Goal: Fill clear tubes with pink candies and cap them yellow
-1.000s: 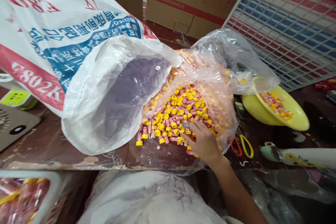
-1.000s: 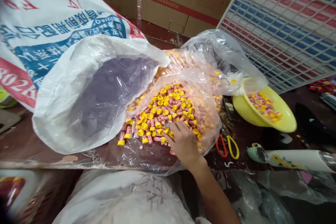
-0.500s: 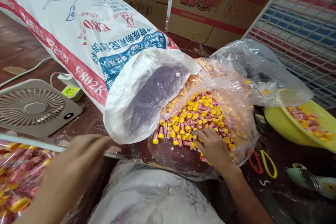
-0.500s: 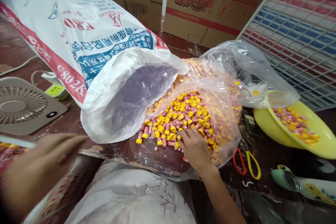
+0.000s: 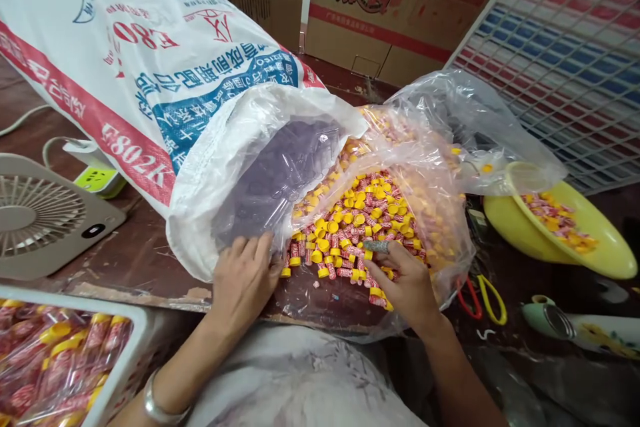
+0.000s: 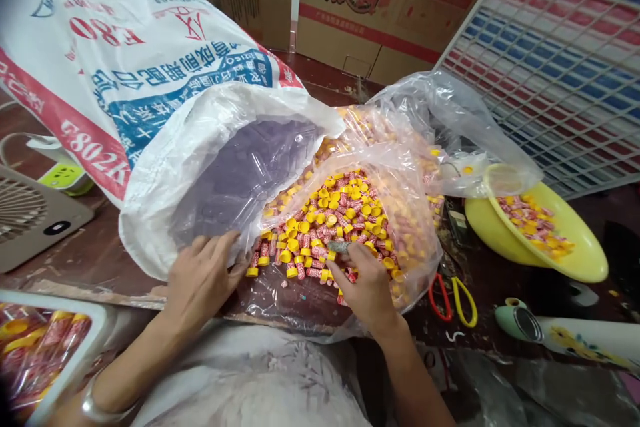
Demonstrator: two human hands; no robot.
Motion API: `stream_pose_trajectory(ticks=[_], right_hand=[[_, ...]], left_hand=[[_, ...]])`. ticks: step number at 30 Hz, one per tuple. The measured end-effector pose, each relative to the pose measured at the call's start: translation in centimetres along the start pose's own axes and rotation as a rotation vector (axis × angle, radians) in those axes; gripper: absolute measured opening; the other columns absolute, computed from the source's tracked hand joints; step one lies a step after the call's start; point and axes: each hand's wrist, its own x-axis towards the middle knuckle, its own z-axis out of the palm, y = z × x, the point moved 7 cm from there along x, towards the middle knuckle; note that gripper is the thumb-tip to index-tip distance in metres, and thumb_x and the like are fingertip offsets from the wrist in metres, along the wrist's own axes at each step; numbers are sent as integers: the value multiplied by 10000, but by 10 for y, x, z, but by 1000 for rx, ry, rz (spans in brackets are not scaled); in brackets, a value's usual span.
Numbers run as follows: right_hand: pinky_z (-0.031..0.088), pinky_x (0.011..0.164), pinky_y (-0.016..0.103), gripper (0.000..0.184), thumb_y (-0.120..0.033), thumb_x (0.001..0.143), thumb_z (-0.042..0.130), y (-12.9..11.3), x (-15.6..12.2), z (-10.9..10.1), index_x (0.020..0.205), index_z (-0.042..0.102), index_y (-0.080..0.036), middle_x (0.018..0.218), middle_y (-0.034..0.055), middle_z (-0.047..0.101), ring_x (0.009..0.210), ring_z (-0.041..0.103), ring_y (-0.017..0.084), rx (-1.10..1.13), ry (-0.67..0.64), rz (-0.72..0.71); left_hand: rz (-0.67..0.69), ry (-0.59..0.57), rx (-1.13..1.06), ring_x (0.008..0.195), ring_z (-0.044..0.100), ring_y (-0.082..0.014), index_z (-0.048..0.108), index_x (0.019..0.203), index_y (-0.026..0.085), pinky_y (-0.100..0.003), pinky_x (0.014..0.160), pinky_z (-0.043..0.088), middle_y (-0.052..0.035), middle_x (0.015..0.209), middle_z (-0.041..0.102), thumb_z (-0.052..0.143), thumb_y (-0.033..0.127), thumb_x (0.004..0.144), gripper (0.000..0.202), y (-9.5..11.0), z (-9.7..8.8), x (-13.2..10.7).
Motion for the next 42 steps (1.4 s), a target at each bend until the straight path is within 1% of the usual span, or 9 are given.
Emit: stream_pose_trajectory(ticks=[3, 6, 12, 19, 24, 28, 34, 37, 42], right_hand=[[606, 768, 335, 129, -338, 965, 665, -11, 3, 8, 970, 632, -213, 929, 54, 675, 839, 693, 213, 224, -14, 69], [618, 816, 332, 195, -317, 942, 713, -26, 6, 18, 1095, 637, -225, 979, 47, 713, 860, 716, 205, 417, 4, 108], [599, 783, 341, 152, -321, 929, 713, -46, 14, 30, 970, 636, -197, 879, 53, 687, 825, 689, 219, 280, 8, 1], [593, 787, 335, 169, -345, 923, 720, -22, 0, 38, 943, 629, -204, 873, 39, 700, 809, 706, 213, 283, -29, 92], [601, 767, 325, 148, -327, 914, 732, -27, -5, 39, 952, 644, -213, 883, 31, 719, 795, 719, 206, 326, -33, 113], [623, 770, 333, 167, -305, 909, 740, -41, -13, 41, 1020, 660, -210, 935, 51, 740, 822, 731, 218, 439, -48, 133], [629, 828, 340, 244, -216, 895, 752, -70, -20, 35, 1117, 651, -226, 1013, 60, 729, 875, 732, 221, 485, 70, -21], [620, 823, 310, 235, -208, 903, 748, -79, -14, 33, 1117, 655, -235, 1012, 45, 727, 880, 725, 203, 454, 88, -65], [599, 870, 338, 115, -259, 1009, 618, -93, 1, 36, 1108, 661, -219, 1040, 69, 728, 987, 707, 211, 428, -80, -195]], left_hand=[[-52, 137, -231, 904, 609, -260, 633, 1108, 155, -366, 808, 484, -96, 943, 669, 548, 204, 948, 187, -13, -29, -7], [-71, 114, -486, 914, 624, -208, 633, 1043, 193, -311, 795, 512, -68, 996, 612, 562, 212, 953, 116, -18, -39, -14], [134, -27, -356, 921, 685, -210, 633, 1184, 143, -299, 743, 550, -110, 1075, 686, 445, 127, 989, 272, -12, -3, -42], [492, -147, -413, 1209, 610, -282, 583, 1366, 183, -466, 1018, 497, -148, 1343, 648, 411, 126, 1006, 403, -7, 24, -69], [259, -21, -585, 1127, 648, -197, 521, 1440, 214, -308, 960, 529, -113, 1249, 677, 467, 71, 990, 475, -15, 0, -66], [-217, 137, -936, 1025, 651, -192, 670, 1219, 258, -278, 871, 546, -52, 1042, 711, 669, 179, 919, 310, -26, -34, -58], [-723, -31, -1713, 865, 653, -171, 734, 897, 192, -229, 712, 534, -46, 956, 698, 780, 385, 826, 211, -5, -1, -42], [-726, -167, -1787, 900, 646, -167, 737, 885, 196, -218, 769, 519, -32, 964, 711, 822, 389, 781, 235, 11, 13, -40], [-496, -570, -1758, 795, 634, -159, 752, 963, 178, -219, 717, 492, -24, 850, 722, 785, 373, 816, 247, 42, 14, -45]])
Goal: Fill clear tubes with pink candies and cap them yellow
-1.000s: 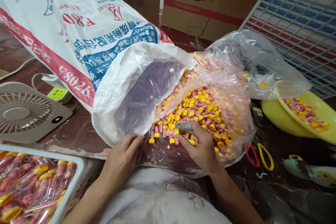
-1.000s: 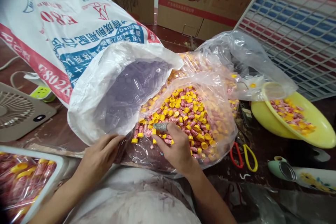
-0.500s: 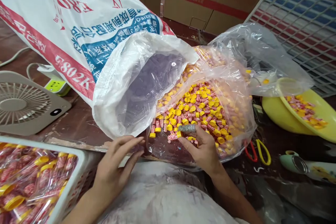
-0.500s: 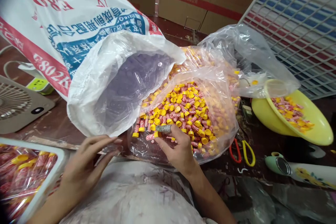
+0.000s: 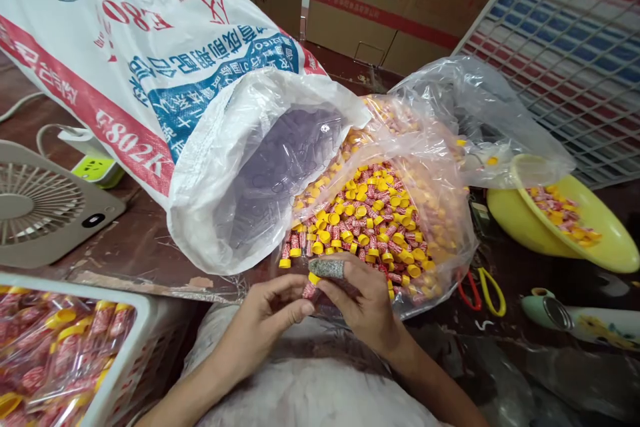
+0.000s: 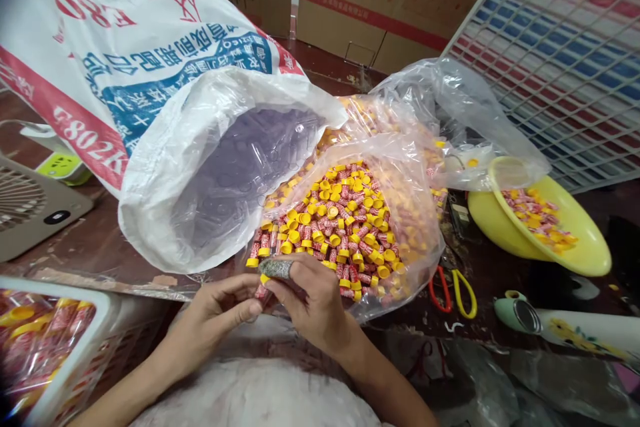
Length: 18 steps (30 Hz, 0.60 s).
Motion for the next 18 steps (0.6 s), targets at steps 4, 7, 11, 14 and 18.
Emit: stream_pose_trajectory(ticks=[4, 7, 11, 14, 18], right_hand=[[534, 1027, 489, 537, -534, 915, 711, -5, -6, 13, 1266, 566, -155, 1221, 170, 666, 1191, 621, 315, -155, -177, -172], [527, 1018, 534, 640, -557, 845, 769, 0, -19, 20, 1263, 516, -145, 1212, 192, 633, 1201, 583, 348, -303, -135, -195], [552, 937, 546, 513, -453, 794, 789, 5, -30, 24, 1134, 511, -188, 1060, 135, 617, 1083, 603, 339, -321, -52, -136], [489, 1040, 579, 627, -516, 775, 828, 9, -28, 26, 1209, 512, -193, 1141, 132, 626, 1142, 591, 340, -326, -217, -119], [509, 1015, 502, 738, -655, 837, 737, 31, -20, -10, 1329, 497, -160, 1249, 164, 611, 1201, 576, 334, -423, -199, -9]], left_hand=[[-23, -39, -104, 757, 648, -158, 711, 907, 163, -257, 752, 522, -23, 829, 702, 706, 414, 881, 252, 1, 8, 1], [-110, -63, -216, 707, 653, -158, 668, 904, 148, -270, 713, 535, -41, 807, 704, 703, 452, 875, 308, -9, 15, 5], [-203, -131, -244, 703, 641, -156, 606, 891, 147, -248, 663, 504, -26, 767, 658, 703, 421, 855, 294, -24, 25, 8], [-124, -139, -12, 754, 611, -163, 581, 914, 169, -262, 686, 491, -6, 810, 613, 655, 272, 825, 155, -21, 18, 12], [235, 39, 867, 827, 573, -192, 627, 959, 190, -301, 723, 469, -40, 929, 597, 505, 79, 791, 235, 17, -2, 24]])
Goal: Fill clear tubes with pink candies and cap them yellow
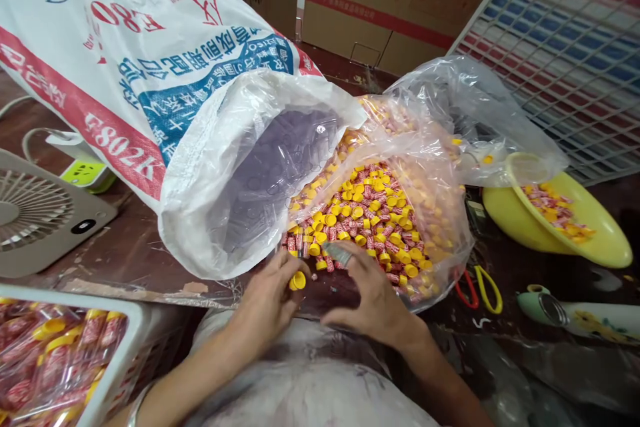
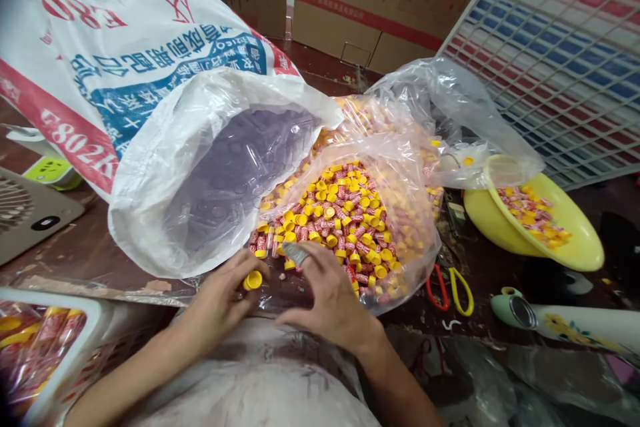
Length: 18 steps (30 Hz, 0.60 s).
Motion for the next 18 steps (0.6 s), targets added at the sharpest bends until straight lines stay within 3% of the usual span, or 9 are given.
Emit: stream_pose_trajectory(ticks=[3, 5, 7, 10, 13, 15, 18], right_hand=[[538, 762, 375, 271, -454, 1016, 587, 30, -4, -24, 1028, 600, -183, 929, 81, 646, 887, 644, 260, -174, 161, 156], [502, 710, 337, 198, -289, 1049, 534, 33, -3, -20, 886, 597, -194, 832, 50, 625, 795, 619, 227, -247, 119, 141], [489, 738, 325, 188, -182, 1036, 528, 25, 1, -7, 867, 609, -193, 858, 48, 642, 817, 613, 213, -267, 21, 67], [482, 749, 318, 122, -165, 1000, 599, 14, 7, 12, 884, 623, -196, 888, 44, 652, 856, 615, 212, -299, -52, 45], [475, 708, 314, 121, -228, 962, 688, 10, 11, 24, 868, 616, -200, 883, 39, 639, 849, 623, 215, -340, -62, 123], [475, 686, 311, 135, -253, 930, 741, 8, 12, 32, 903, 621, -197, 919, 43, 644, 843, 630, 214, -352, -93, 149], [479, 686, 311, 191, -201, 879, 788, 6, 11, 46, 984, 629, -190, 970, 54, 653, 878, 632, 230, -379, -160, 141]], left_hand=[[176, -12, 592, 877, 592, -242, 667, 1016, 192, -343, 713, 492, -95, 1015, 602, 454, 68, 892, 276, 12, -8, 24], [272, -118, 785, 919, 615, -267, 679, 1009, 176, -362, 725, 515, -121, 1037, 609, 476, 81, 926, 239, 17, -2, 40], [325, -192, 837, 951, 631, -272, 687, 991, 169, -370, 749, 535, -135, 1067, 612, 506, 79, 925, 213, 19, 3, 52], [343, -152, 745, 1037, 632, -281, 692, 1047, 180, -377, 790, 549, -156, 1186, 616, 508, 89, 933, 235, 22, -5, 56], [348, 21, 534, 1101, 612, -285, 654, 1226, 199, -383, 853, 532, -129, 1255, 656, 517, 132, 944, 321, 25, -29, 39], [303, 109, 360, 1007, 638, -266, 662, 1241, 204, -364, 833, 522, -95, 1135, 718, 559, 243, 959, 303, 22, -43, 20], [151, 108, 135, 890, 670, -234, 715, 1148, 213, -322, 773, 520, -66, 981, 740, 627, 425, 933, 314, 9, -44, -5]])
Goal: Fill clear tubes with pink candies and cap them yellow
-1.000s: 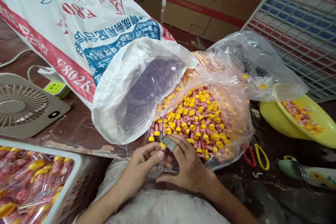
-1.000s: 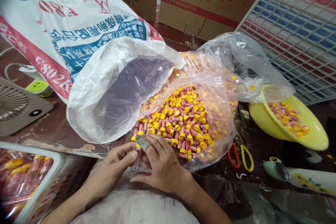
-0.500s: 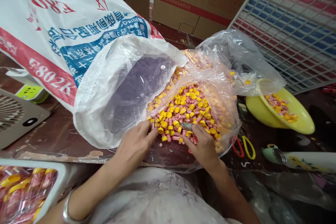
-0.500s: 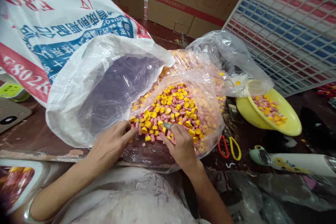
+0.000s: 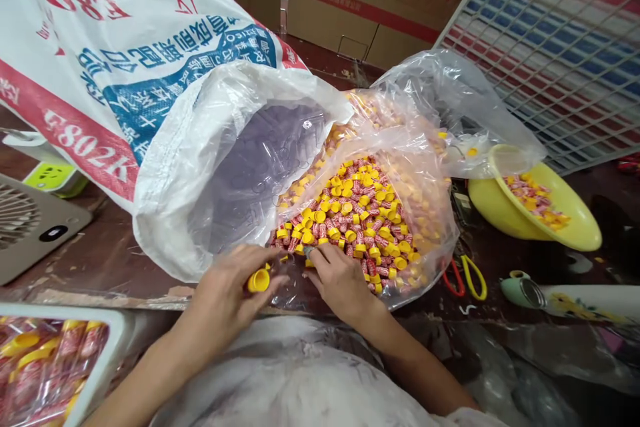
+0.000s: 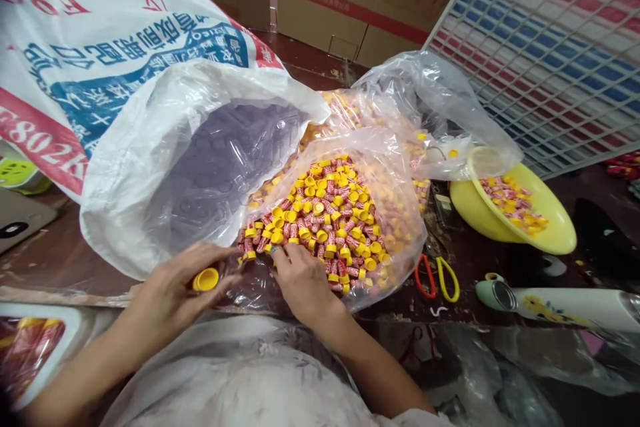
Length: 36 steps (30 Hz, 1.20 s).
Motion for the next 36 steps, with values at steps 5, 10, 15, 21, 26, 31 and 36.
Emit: stream_pose_trajectory(ticks=[5, 10, 15, 21, 26, 31, 36], right_hand=[[473, 694, 301, 126, -67, 920, 652, 4, -4, -3, 917, 632, -191, 894, 42, 651, 841, 625, 216, 62, 54, -67], [495, 741, 284, 159, -123, 979, 559, 24, -7, -52, 849, 614, -196, 885, 40, 636, 821, 624, 186, 496, 226, 4], [510, 720, 279, 202, -155, 992, 539, -3, -2, -62, 811, 615, -201, 902, 44, 641, 818, 621, 179, 666, 42, -118], [573, 795, 327, 146, -275, 1035, 552, -18, -4, -58, 928, 612, -195, 867, 58, 687, 858, 684, 208, 591, 195, -179], [550, 1007, 524, 471, -470, 898, 721, -34, -11, -44, 1206, 560, -152, 1234, 203, 663, 1222, 615, 346, 414, 225, -284], [564, 972, 545, 512, -418, 809, 798, -41, -13, -36, 1184, 551, -173, 1091, 161, 691, 1090, 665, 334, 429, 321, -224], [510, 1059, 520, 868, -565, 761, 848, -28, -5, -38, 1418, 441, -170, 1388, 192, 571, 1316, 533, 359, 474, 104, -274]], left_hand=[[-208, -119, -146, 963, 681, -243, 731, 1119, 215, -346, 853, 522, -78, 1051, 742, 629, 430, 926, 307, -18, 30, -29], [-185, -128, -69, 1032, 650, -282, 739, 1140, 199, -406, 901, 502, -104, 1090, 736, 613, 310, 918, 278, -20, 43, -28], [-110, -128, -175, 995, 647, -258, 753, 1102, 227, -364, 878, 490, -81, 1044, 744, 655, 324, 900, 245, -5, 44, -20], [-281, -99, -517, 809, 617, -204, 756, 916, 186, -277, 731, 455, -35, 842, 705, 692, 434, 861, 262, -3, 44, -19], [-473, -68, -938, 595, 393, -104, 639, 726, 145, -221, 561, 326, 41, 637, 481, 724, 514, 807, 387, -9, 60, -18], [-563, -94, -1157, 645, 454, -112, 631, 762, 135, -225, 615, 371, 22, 691, 542, 857, 488, 644, 436, -10, 75, -17], [-472, -96, -754, 631, 542, -147, 667, 778, 157, -245, 600, 408, 8, 672, 619, 797, 378, 681, 275, -18, 44, -16]])
